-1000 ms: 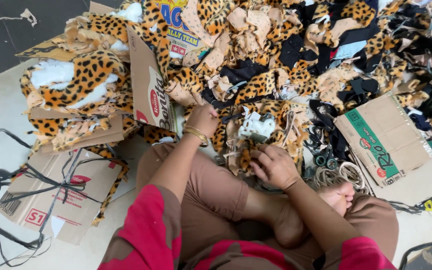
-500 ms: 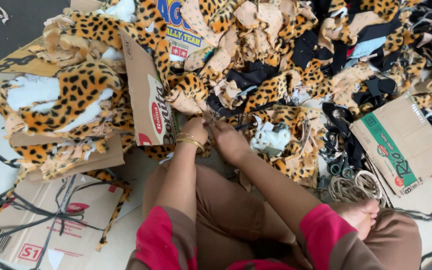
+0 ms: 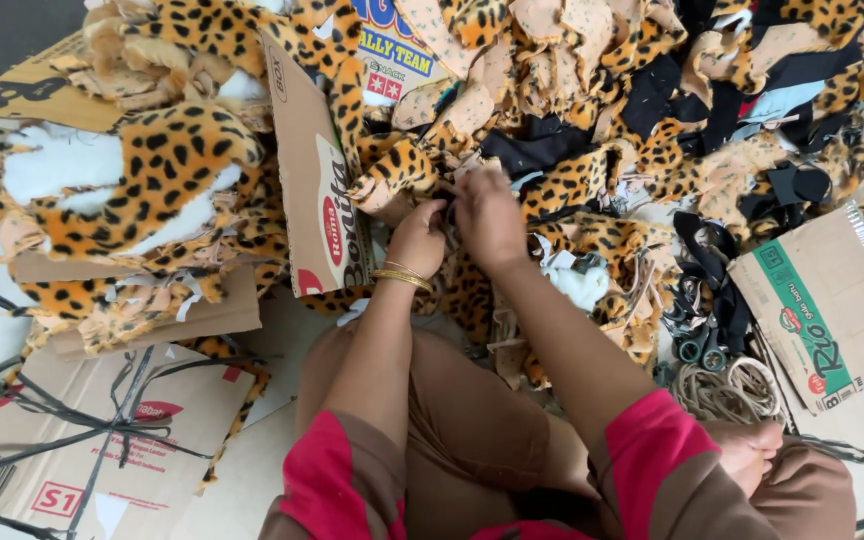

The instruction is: Assembling small leopard-print fabric pouches by folding and tucking fabric scraps while sitting on the floor.

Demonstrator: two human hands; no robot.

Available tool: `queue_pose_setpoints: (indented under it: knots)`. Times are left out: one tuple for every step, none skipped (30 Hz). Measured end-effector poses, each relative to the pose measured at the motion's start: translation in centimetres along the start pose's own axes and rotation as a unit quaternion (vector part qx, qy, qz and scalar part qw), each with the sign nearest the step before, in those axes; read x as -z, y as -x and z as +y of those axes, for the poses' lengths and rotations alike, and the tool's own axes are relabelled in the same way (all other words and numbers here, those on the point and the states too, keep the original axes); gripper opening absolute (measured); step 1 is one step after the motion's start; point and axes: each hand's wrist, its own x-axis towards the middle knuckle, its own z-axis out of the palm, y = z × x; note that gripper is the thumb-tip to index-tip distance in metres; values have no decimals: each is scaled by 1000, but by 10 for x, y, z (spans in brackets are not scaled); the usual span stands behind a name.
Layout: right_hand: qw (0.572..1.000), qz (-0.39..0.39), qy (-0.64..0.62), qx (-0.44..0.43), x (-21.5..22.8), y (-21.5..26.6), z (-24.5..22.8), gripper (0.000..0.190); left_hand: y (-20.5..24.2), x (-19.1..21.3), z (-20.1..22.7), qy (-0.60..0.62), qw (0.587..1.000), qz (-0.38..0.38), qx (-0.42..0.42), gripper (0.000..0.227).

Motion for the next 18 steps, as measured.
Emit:
queue_pose_setpoints:
  knots:
    - [1000, 0, 0, 0, 22, -4, -15, 19, -2, -3, -4, -1, 1000, 0, 0, 53]
    - [998, -41, 45, -25, 44, -9, -29, 41, -4, -5, -7, 14, 1000, -1, 5, 53]
    - [992, -80, 90, -48, 67, -16, -44, 65, -8, -7, -9, 29, 1000, 0, 8, 53]
    - [992, -77, 90, -47, 50, -19, -25, 65, -8, -5, -8, 28, 1000, 2, 6, 53]
    - [982, -135, 121, -53, 32, -21, -6, 62, -7, -5, -8, 44, 999, 3, 10, 54]
    - [968, -192, 152, -59, 14, -23, 14, 60, -6, -5, -8, 59, 998, 4, 15, 56]
    - [968, -193, 152, -60, 5, -22, 29, 60, -1, 0, -2, 59, 998, 3, 15, 56]
    - [982, -120, 145, -8, -5, -22, 44, 35, 5, 4, 3, 80, 997, 9, 18, 56]
    - [988, -46, 139, 45, -14, -23, 60, 11, 9, 8, 10, 103, 994, 16, 20, 56]
    - [988, -46, 140, 44, 14, -25, 34, 11, -4, 4, 0, 104, 994, 15, 20, 56]
    - [997, -22, 60, 47, 42, -25, 7, 16, -15, -1, -10, 158, 987, 38, 8, 53]
    - [999, 2, -20, 49, 71, -25, -19, 21, -26, -7, -21, 212, 975, 61, -4, 50]
    - [999, 3, -18, 46, 84, -26, -17, 21, -22, -7, -18, 212, 976, 57, -4, 50]
    - [994, -5, -104, 24, 98, -28, -15, 19, -18, -8, -14, 270, 961, 53, 9, 49]
    - [982, -9, -188, 3, 113, -31, -14, 17, -17, -8, -9, 326, 944, 48, 20, 48]
    - [983, -5, -186, 1, 137, -24, -22, 17, -17, -8, -7, 326, 944, 44, 17, 48]
    - [958, -44, -282, -37, 161, -15, -31, 20, -15, -8, -7, 326, 945, 20, 15, 48]
    - [920, -82, -375, -74, 184, -7, -40, 24, -13, -8, -7, 327, 945, -3, 12, 48]
